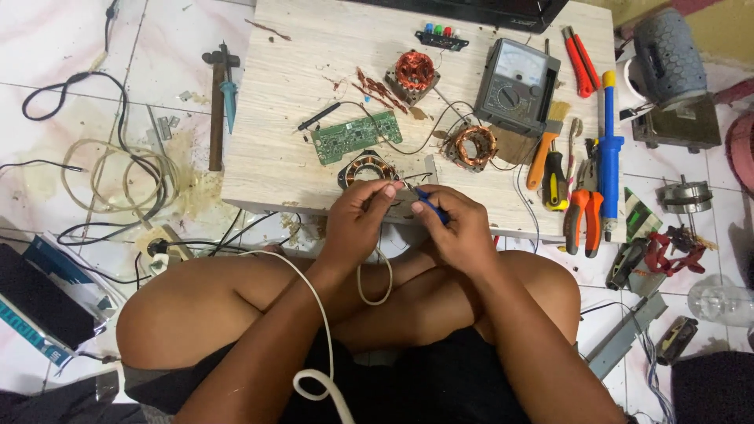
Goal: The person sits on the floor at a low table and reworks the copper windings of a small electric motor stator, using pliers to cut, strip and route wire around the coil slots while a multimeter and other motor parts sit on the table.
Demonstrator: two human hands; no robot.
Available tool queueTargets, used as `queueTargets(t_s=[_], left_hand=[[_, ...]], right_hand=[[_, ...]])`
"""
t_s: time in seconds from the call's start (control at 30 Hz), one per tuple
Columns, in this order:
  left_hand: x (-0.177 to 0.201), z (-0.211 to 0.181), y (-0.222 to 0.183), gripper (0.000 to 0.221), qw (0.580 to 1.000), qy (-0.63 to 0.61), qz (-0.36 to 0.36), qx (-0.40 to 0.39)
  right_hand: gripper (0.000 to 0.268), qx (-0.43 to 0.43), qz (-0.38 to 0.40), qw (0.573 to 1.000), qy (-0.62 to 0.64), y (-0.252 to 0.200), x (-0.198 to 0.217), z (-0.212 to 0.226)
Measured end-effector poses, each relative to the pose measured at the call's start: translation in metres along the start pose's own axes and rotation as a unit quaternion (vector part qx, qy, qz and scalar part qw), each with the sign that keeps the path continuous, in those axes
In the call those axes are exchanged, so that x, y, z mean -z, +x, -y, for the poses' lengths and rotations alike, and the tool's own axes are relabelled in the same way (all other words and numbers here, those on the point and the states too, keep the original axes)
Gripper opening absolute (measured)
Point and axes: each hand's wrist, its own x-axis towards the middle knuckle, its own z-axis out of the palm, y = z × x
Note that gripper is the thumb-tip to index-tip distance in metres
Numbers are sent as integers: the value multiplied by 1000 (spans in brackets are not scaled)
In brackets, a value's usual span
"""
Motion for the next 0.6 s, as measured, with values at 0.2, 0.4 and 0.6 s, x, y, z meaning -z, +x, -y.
queueTargets(t_s=[0.2, 0.4, 0.6], left_hand=[[2, 5, 1, 21, 1000, 11, 17, 2], [1, -3, -2, 27, 975, -185, 32, 119], [12, -11, 2, 30, 916, -341, 87, 195]], right_hand=[[41, -51, -7, 995, -80, -2, 2, 3], [48, -116, -31, 992, -46, -1, 8, 1], [37, -44, -13, 997, 55, -2, 6, -10]])
